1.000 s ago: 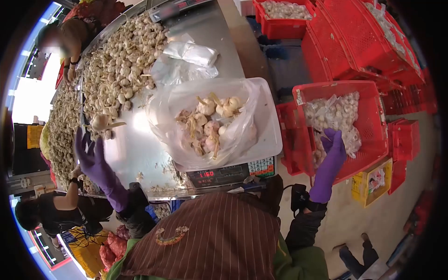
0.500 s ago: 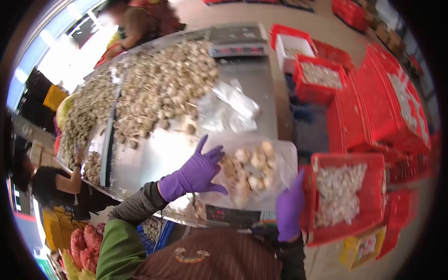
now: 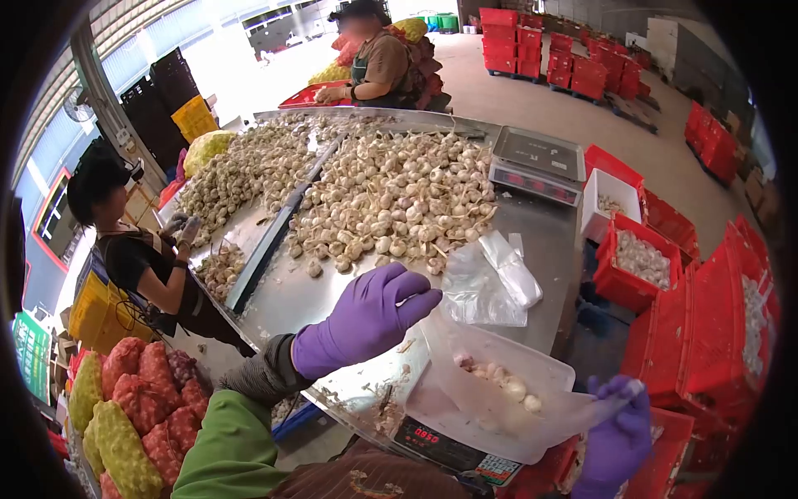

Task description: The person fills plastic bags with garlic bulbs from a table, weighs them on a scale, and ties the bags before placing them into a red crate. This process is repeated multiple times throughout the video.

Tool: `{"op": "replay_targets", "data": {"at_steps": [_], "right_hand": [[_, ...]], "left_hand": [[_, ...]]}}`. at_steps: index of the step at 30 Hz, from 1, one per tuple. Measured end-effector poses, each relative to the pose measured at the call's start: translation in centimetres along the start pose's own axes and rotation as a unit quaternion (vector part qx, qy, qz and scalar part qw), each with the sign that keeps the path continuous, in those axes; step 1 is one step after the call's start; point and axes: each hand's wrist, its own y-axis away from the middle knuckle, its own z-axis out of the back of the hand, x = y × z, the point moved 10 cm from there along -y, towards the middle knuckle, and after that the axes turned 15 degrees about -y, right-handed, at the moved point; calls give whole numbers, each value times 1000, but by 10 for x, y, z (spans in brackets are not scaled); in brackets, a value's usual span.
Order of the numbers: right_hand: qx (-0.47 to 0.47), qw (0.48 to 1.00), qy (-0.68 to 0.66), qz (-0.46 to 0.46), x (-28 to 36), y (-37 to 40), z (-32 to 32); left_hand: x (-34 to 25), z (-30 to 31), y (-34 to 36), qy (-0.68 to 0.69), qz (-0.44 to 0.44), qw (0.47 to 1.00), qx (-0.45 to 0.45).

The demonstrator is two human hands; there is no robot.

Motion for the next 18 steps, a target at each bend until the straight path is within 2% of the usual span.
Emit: {"op": "replay_targets", "data": {"at_steps": [1,2,3,4,5,6,7,8,9,10,11,12,14,15,16,17,18], "right_hand": [[90,995,5,-29,-17,-1,-26],[159,975,145,-46,-40,5,-47],[223,931,283,-64,-65,13,-65],[291,836,459,-80,-88,20,-80],[403,837,364,-63,-127,21,-52],[522,800,216,204,-86,42,-119],[365,911,191,1,-102,20,-84],[176,952,149,-203,-125,23,-35],[173,952,150,-201,-122,21,-30],[77,958,139,-238,-124,16,-6],[-20,953,127,-274,-124,14,17],[-23,954,126,-272,-116,8,19],[19,927,132,-350,-117,8,14],[60,939,202,-272,-107,3,3],[51,939,203,-273,-105,3,8],[174,908,344,-164,-90,2,-7],[281,834,472,-56,-80,13,-20]], "left_hand": [[-6,4,-4,33,5,999,-12],[-25,11,-8,48,-5,998,-30],[-56,15,-10,166,-68,983,-31],[-84,23,-10,282,-132,950,-29],[-92,42,-16,343,-141,926,-73],[-95,57,-21,401,-148,896,-117],[-83,43,-26,441,-65,888,-114],[-86,28,-23,442,-67,887,-117],[-79,-24,-20,543,39,839,-2],[-82,-77,-6,623,143,760,116],[-83,-85,-3,611,145,771,107],[-93,-88,1,612,142,770,109],[-103,-29,-8,459,32,887,-31],[-121,-27,-2,440,-41,897,5],[-123,-26,-3,447,-43,893,8],[-108,-29,-6,465,37,885,-12],[-97,-36,-7,484,116,867,-25]]}}
